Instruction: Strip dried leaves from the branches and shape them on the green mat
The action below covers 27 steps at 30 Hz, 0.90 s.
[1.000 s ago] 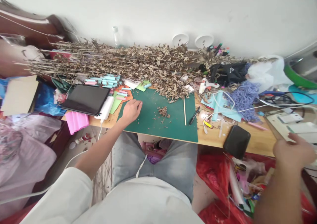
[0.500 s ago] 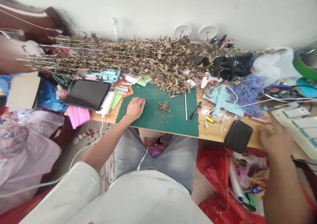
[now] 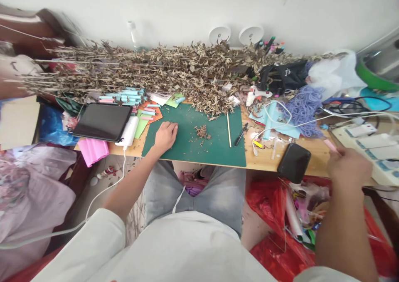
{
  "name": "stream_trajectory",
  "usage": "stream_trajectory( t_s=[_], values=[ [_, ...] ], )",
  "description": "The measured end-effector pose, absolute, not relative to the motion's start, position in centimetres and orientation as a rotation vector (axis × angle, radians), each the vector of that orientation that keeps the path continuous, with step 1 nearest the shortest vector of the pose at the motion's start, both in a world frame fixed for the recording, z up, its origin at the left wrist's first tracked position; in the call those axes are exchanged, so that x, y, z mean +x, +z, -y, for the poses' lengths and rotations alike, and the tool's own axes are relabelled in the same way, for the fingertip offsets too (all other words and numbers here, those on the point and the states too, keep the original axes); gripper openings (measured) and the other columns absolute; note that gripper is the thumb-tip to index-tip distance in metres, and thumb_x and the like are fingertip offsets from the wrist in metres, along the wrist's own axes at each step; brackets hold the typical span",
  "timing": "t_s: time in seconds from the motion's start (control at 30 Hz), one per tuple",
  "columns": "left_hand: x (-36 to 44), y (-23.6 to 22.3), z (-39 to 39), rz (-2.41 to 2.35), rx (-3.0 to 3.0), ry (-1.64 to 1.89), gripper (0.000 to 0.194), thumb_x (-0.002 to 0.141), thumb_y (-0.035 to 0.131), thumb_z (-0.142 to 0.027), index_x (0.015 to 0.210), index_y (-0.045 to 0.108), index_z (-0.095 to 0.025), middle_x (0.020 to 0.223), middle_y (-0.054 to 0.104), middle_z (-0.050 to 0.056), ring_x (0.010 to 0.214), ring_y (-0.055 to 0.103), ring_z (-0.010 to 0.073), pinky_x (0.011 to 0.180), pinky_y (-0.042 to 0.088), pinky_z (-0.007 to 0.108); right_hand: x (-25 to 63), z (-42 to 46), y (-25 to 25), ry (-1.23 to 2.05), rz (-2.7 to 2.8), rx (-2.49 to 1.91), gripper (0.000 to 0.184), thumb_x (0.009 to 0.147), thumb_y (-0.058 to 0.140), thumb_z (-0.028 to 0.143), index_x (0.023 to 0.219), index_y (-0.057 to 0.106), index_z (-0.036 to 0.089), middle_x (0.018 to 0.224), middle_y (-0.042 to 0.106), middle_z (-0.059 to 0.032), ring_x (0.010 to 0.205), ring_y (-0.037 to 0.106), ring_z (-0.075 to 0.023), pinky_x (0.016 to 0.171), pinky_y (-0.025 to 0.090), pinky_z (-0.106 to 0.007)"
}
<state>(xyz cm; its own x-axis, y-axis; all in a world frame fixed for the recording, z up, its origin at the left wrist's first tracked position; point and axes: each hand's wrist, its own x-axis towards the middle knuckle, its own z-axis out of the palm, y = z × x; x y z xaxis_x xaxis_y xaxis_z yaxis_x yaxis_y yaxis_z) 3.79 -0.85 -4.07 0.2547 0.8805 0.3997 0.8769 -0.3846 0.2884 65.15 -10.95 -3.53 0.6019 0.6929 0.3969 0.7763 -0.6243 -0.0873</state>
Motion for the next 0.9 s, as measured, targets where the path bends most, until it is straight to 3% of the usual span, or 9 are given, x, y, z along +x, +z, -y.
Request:
stream_trajectory(
  t_s=[0.1, 0.17, 0.27, 0.4, 0.57, 0.63, 0.73, 0.83, 0.9],
  values=[
    [3.7, -4.0, 0.8, -1.725, 2.474, 0.840, 0.039, 0.102, 0.035, -0.035, 0.111, 0.069, -0.017, 0.091, 0.064, 0.011, 0.091, 0.057, 0.0247, 0.083, 0.048, 0.038, 59.4, 11.9, -1.3, -0.097, 1.093, -2.172, 0.021, 0.076, 0.075, 0.017, 0.097, 0.076, 0.018, 0.079, 0.071, -0.0171, 0.061, 0.059, -0.0162, 0.062, 0.042, -0.036],
    [3.7, -4.0, 0.6, -1.728, 2.458, 0.881, 0.038, 0.101, 0.037, -0.034, 0.111, 0.069, -0.017, 0.091, 0.064, 0.011, 0.091, 0.057, 0.0246, 0.084, 0.048, 0.038, 53.6, 11.8, -0.5, 0.135, 1.099, -1.829, 0.020, 0.074, 0.078, 0.028, 0.092, 0.076, 0.019, 0.083, 0.072, -0.0144, 0.068, 0.064, -0.0163, 0.067, 0.048, -0.033],
    [3.9, -3.6, 0.5, -1.735, 2.406, 0.964, 0.035, 0.100, 0.040, -0.032, 0.111, 0.070, -0.016, 0.094, 0.064, 0.012, 0.093, 0.058, 0.0248, 0.087, 0.048, 0.039, 44.6, 10.4, -0.9, 0.400, 1.101, -1.655, 0.026, 0.071, 0.078, 0.037, 0.088, 0.074, 0.019, 0.082, 0.072, -0.0076, 0.070, 0.067, -0.0180, 0.070, 0.053, -0.034],
    [5.9, -1.3, 1.8, -1.565, 2.305, 1.078, 0.030, 0.096, 0.052, -0.030, 0.118, 0.067, -0.017, 0.097, 0.067, 0.010, 0.096, 0.060, 0.0236, 0.090, 0.049, 0.039, 35.3, 8.3, -2.2, 0.633, 1.154, -1.455, 0.027, 0.070, 0.078, 0.040, 0.086, 0.072, 0.019, 0.080, 0.070, -0.0027, 0.072, 0.066, -0.0170, 0.069, 0.056, -0.032],
    [9.5, 2.1, 4.9, -1.026, 2.028, 1.077, 0.051, 0.085, 0.072, -0.037, 0.131, 0.061, -0.020, 0.106, 0.068, 0.009, 0.086, 0.063, 0.0164, 0.074, 0.053, 0.028, 29.2, 7.1, -2.3, 0.907, 1.148, -1.246, 0.028, 0.070, 0.080, 0.041, 0.087, 0.071, 0.020, 0.084, 0.071, -0.0033, 0.077, 0.068, -0.0180, 0.072, 0.057, -0.032],
    [10.1, 2.0, 5.6, -0.972, 1.847, 1.132, 0.041, 0.085, 0.071, -0.037, 0.123, 0.067, -0.021, 0.108, 0.069, 0.009, 0.084, 0.064, 0.0151, 0.072, 0.053, 0.027, 28.2, 6.9, -2.1, 0.973, 1.191, -1.174, 0.025, 0.072, 0.080, 0.039, 0.087, 0.072, 0.021, 0.085, 0.070, -0.0030, 0.078, 0.067, -0.0176, 0.072, 0.057, -0.032],
    [9.8, 0.3, 5.5, -1.103, 1.538, 1.208, 0.028, 0.081, 0.075, -0.037, 0.101, 0.075, -0.017, 0.093, 0.072, 0.007, 0.080, 0.066, 0.0157, 0.072, 0.054, 0.027, 27.3, 6.7, -1.8, 0.962, 1.225, -1.125, 0.021, 0.073, 0.079, 0.035, 0.089, 0.073, 0.022, 0.094, 0.067, -0.0042, 0.084, 0.066, -0.0173, 0.073, 0.058, -0.031],
    [8.9, -2.0, 5.1, -1.160, 1.303, 1.095, 0.032, 0.074, 0.080, -0.041, 0.092, 0.074, -0.015, 0.077, 0.073, 0.004, 0.065, 0.065, 0.0145, 0.064, 0.054, 0.028, 26.1, 6.3, -1.6, 0.978, 1.090, -1.139, 0.027, 0.074, 0.077, 0.035, 0.096, 0.070, 0.021, 0.096, 0.066, -0.0046, 0.081, 0.066, -0.0164, 0.073, 0.059, -0.032],
    [8.5, -3.0, 4.9, -1.161, 1.245, 1.082, 0.034, 0.070, 0.082, -0.041, 0.089, 0.073, -0.015, 0.078, 0.074, 0.004, 0.068, 0.067, 0.0153, 0.068, 0.056, 0.029, 25.0, 6.3, -1.4, 0.979, 1.045, -1.156, 0.038, 0.077, 0.073, 0.035, 0.111, 0.064, 0.022, 0.093, 0.066, -0.0037, 0.081, 0.066, -0.0157, 0.076, 0.060, -0.032]
  ],
)
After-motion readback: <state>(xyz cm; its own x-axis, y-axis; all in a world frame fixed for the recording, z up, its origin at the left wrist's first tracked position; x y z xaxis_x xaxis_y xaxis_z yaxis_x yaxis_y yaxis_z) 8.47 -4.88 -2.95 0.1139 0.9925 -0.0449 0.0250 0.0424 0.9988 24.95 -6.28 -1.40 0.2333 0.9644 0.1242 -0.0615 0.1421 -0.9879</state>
